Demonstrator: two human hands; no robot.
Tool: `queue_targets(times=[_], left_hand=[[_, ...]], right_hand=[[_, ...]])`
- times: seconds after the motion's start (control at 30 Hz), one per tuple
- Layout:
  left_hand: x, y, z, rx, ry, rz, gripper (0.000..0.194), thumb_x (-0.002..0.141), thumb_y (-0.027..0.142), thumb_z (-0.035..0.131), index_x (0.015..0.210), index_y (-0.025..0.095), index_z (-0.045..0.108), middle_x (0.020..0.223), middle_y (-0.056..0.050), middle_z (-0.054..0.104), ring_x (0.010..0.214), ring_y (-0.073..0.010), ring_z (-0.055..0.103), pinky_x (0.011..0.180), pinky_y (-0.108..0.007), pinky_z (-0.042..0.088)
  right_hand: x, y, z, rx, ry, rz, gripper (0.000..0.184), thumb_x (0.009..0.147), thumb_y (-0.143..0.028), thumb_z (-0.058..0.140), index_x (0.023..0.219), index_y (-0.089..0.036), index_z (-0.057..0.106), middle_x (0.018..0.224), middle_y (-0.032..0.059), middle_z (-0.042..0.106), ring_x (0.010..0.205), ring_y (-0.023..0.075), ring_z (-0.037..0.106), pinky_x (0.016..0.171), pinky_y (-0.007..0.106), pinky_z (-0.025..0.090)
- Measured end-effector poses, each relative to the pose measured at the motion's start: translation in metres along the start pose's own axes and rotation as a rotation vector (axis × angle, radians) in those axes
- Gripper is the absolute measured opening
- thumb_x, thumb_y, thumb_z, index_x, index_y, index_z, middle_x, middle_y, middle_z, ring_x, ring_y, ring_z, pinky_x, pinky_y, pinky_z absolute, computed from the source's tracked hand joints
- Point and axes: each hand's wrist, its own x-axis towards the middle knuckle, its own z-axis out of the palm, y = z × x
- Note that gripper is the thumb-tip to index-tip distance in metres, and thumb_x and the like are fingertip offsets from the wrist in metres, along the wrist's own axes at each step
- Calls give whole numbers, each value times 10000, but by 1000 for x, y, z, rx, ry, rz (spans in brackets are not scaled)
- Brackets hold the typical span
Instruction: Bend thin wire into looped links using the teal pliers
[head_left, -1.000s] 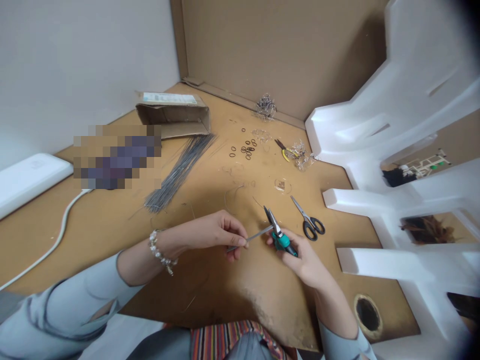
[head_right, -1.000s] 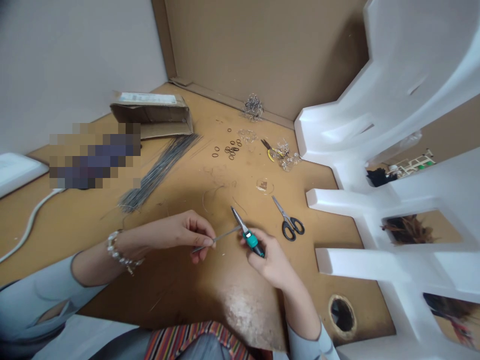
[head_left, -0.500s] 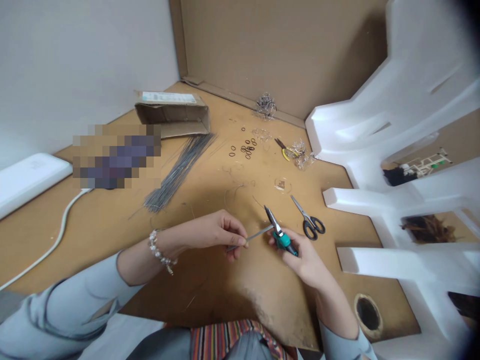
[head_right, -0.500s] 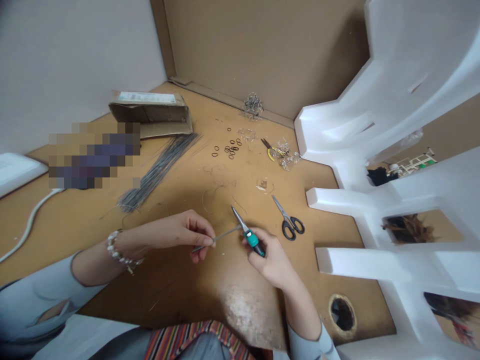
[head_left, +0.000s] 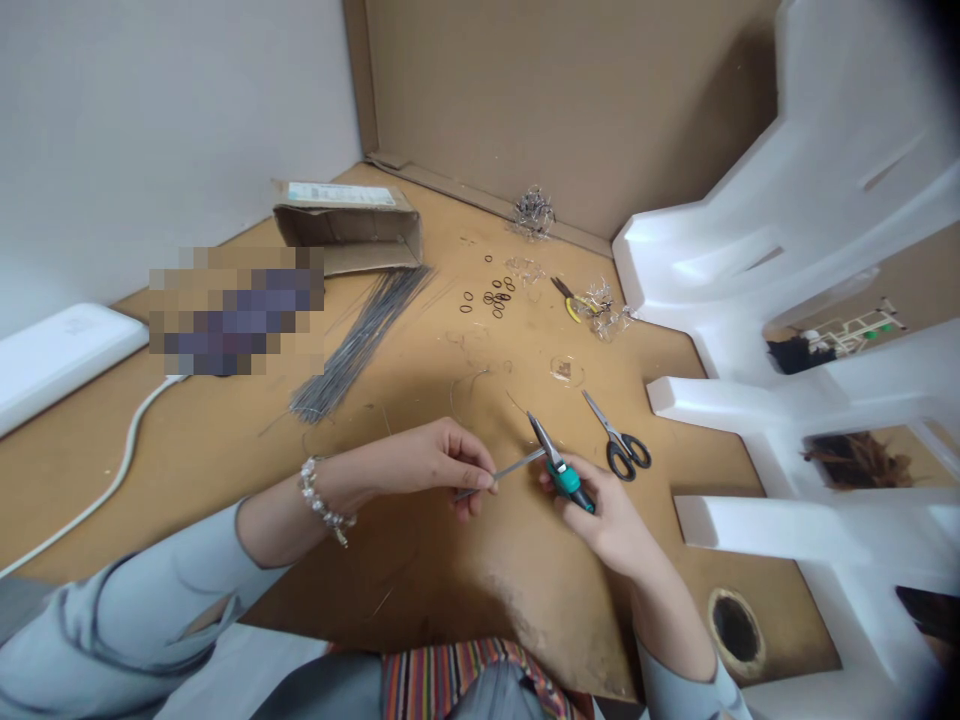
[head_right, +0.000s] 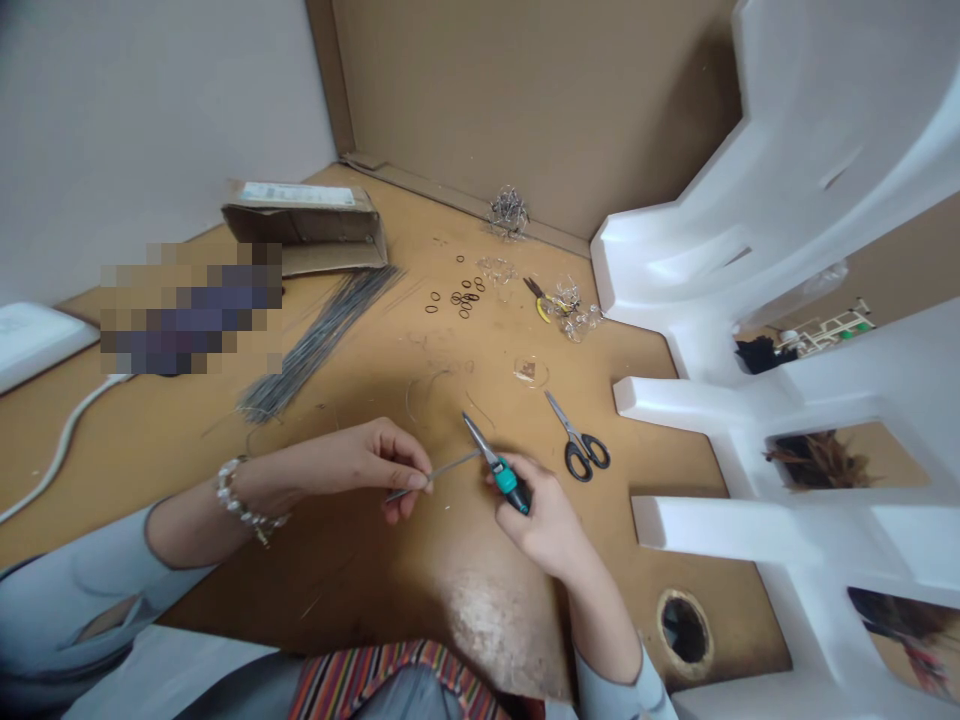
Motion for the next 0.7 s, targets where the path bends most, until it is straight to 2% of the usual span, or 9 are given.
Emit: queue_targets(times=[0.43, 0.53, 0.7], left_hand=[[1, -1, 0, 5, -7, -24, 230, 753, 333, 645, 718, 105, 648, 601, -31, 667, 514, -96, 604, 543, -195, 475], [0, 0, 0, 0, -10, -24, 223, 751, 327, 648, 712, 107, 651, 604, -30, 668, 502, -91, 596, 544, -196, 477], [-1, 1, 1, -11, -7, -32, 209, 748, 315, 653, 729, 107, 660, 598, -30, 665, 489, -92, 592, 539, -199, 475]], right_hand=[[0, -1, 0, -9, -32, 36, 151, 690, -118, 506, 817, -174, 566, 776, 19, 596, 718, 161, 535, 652, 252, 417], [0, -2, 1, 59, -39, 51, 159, 692, -127, 520, 832, -172, 578, 761, 15, 597, 705, 155, 534, 651, 254, 418], [1, -3, 0, 275, -142, 85, 180, 689, -136, 520, 855, -168, 581, 750, 25, 608, 685, 151, 550, 616, 262, 427]])
